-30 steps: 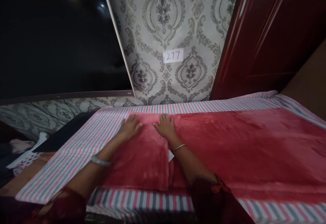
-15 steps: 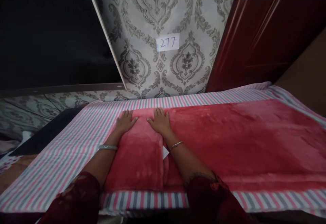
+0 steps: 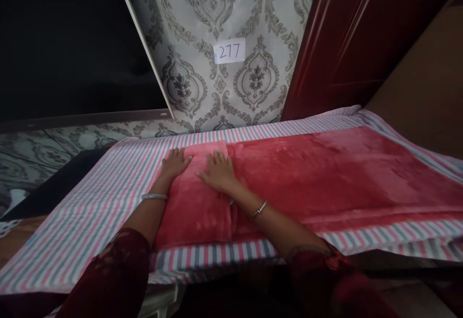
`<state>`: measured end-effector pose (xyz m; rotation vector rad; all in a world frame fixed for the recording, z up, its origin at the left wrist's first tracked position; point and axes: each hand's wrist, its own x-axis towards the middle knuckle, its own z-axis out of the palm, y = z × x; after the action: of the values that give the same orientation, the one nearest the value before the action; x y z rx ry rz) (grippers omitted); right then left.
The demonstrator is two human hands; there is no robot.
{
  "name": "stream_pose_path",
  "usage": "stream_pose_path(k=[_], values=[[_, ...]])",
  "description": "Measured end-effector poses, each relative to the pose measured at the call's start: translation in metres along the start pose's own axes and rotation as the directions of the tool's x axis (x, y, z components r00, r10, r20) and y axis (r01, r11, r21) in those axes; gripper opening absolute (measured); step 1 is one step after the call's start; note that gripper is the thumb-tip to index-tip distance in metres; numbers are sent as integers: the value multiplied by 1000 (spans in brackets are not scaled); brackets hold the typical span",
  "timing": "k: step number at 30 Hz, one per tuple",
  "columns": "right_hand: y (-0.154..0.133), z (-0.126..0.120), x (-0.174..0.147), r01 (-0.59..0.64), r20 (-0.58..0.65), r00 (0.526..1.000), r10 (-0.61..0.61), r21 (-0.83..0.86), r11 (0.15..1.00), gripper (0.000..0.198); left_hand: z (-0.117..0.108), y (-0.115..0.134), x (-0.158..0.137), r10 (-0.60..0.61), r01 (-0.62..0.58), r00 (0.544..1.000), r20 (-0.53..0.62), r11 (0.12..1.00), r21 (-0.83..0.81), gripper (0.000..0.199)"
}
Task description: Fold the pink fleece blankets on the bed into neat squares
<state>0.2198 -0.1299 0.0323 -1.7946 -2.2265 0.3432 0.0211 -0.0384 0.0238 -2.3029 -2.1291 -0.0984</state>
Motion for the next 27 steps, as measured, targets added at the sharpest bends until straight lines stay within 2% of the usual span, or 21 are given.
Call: stream_pose_path(k=[4, 8, 14, 17, 18, 20, 23, 25, 27], values=[[1, 20, -24, 23, -14, 1000, -23, -19, 1000, 88, -3, 0, -2, -2, 2, 1000, -9, 1000, -12, 73], [4, 26, -21, 55, -56, 997, -55, 6, 998, 86, -11, 1, -6, 11, -11, 999, -39, 1000, -6, 73], [7, 19, -16, 134, -118, 985, -125, 63, 989, 80, -25, 1, -2, 0, 0, 999, -39, 1000, -13, 74], [23, 6, -25, 161, -178, 973, -150, 53, 985, 63, -29, 13, 7, 43, -43, 988, -147, 999, 1, 77], [33, 0, -31, 156, -215, 966, -142, 49, 987, 58, -30, 21, 9, 86, -86, 984, -157, 996, 8, 77], [61, -16, -44, 83, -287, 955, -68, 40, 996, 55, -31, 45, 11, 203, -202, 975, -93, 979, 19, 74], [125, -45, -70, -166, -342, 925, 167, 31, 986, 54, -28, 89, 2, 352, -354, 934, 55, 935, 19, 67], [177, -68, -92, -331, -382, 867, 320, 38, 943, 55, -22, 115, -8, 418, -420, 907, 59, 907, 32, 64], [228, -92, -120, -494, -432, 773, 466, 52, 868, 56, -14, 131, -17, 453, -450, 891, -20, 890, 74, 61]])
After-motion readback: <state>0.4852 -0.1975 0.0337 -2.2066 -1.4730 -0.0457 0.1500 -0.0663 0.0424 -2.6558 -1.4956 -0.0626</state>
